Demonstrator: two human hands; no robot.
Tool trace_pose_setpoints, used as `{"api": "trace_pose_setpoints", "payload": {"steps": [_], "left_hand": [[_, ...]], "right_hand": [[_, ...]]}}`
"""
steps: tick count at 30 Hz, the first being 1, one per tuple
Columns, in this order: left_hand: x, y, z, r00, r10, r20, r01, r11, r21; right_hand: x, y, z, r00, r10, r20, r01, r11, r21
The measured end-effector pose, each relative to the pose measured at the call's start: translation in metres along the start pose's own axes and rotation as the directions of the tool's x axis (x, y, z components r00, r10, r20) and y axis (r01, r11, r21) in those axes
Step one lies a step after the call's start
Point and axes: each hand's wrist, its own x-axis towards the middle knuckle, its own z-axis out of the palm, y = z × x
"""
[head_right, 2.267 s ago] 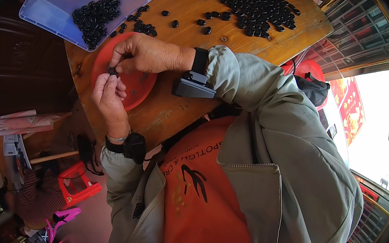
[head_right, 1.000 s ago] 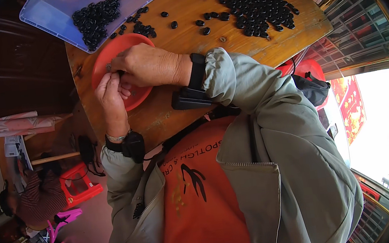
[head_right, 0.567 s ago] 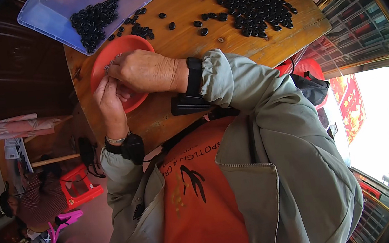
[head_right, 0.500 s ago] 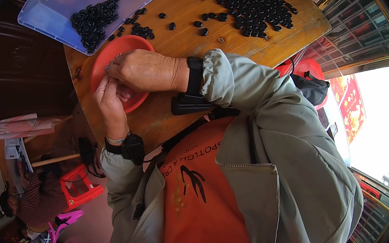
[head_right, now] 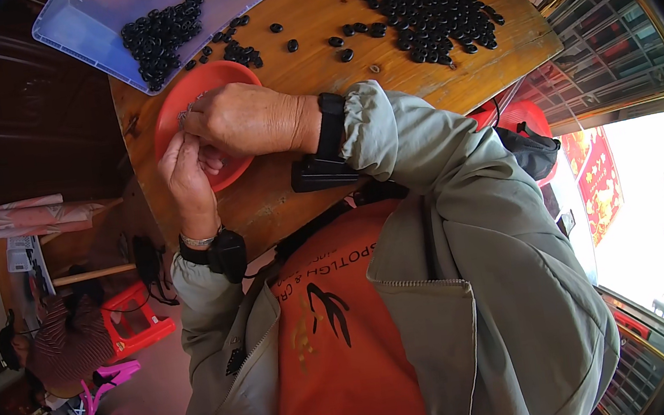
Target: Sorting small black round objects from a table into a red bowl.
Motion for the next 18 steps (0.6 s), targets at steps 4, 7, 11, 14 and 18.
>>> {"api": "trace_pose_setpoints", "payload": {"steps": [4, 7, 11, 14, 18], "left_hand": [[-0.001, 0.000, 0.000, 1.000, 0.008, -0.003, -0.008, 1.000, -0.026], [0.002, -0.003, -0.001, 1.000, 0.024, 0.002, -0.024, 1.000, -0.014], [0.005, -0.001, -0.002, 0.992, 0.077, -0.100, -0.078, 0.997, -0.008], [0.005, 0.004, -0.009, 0.967, 0.140, -0.211, -0.145, 0.989, -0.010], [0.008, 0.010, -0.009, 0.957, 0.163, -0.241, -0.170, 0.985, -0.006]], "right_hand": [[0.000, 0.000, -0.001, 1.000, 0.009, 0.019, -0.009, 1.000, 0.006], [-0.001, 0.002, 0.001, 0.999, 0.034, -0.009, -0.033, 0.998, 0.049], [0.009, 0.013, -0.019, 0.992, 0.028, -0.119, -0.033, 0.999, -0.040], [0.022, 0.042, -0.064, 0.931, 0.143, -0.336, -0.223, 0.951, -0.214], [0.039, 0.083, -0.151, 0.843, 0.023, -0.537, -0.339, 0.799, -0.497]]}}
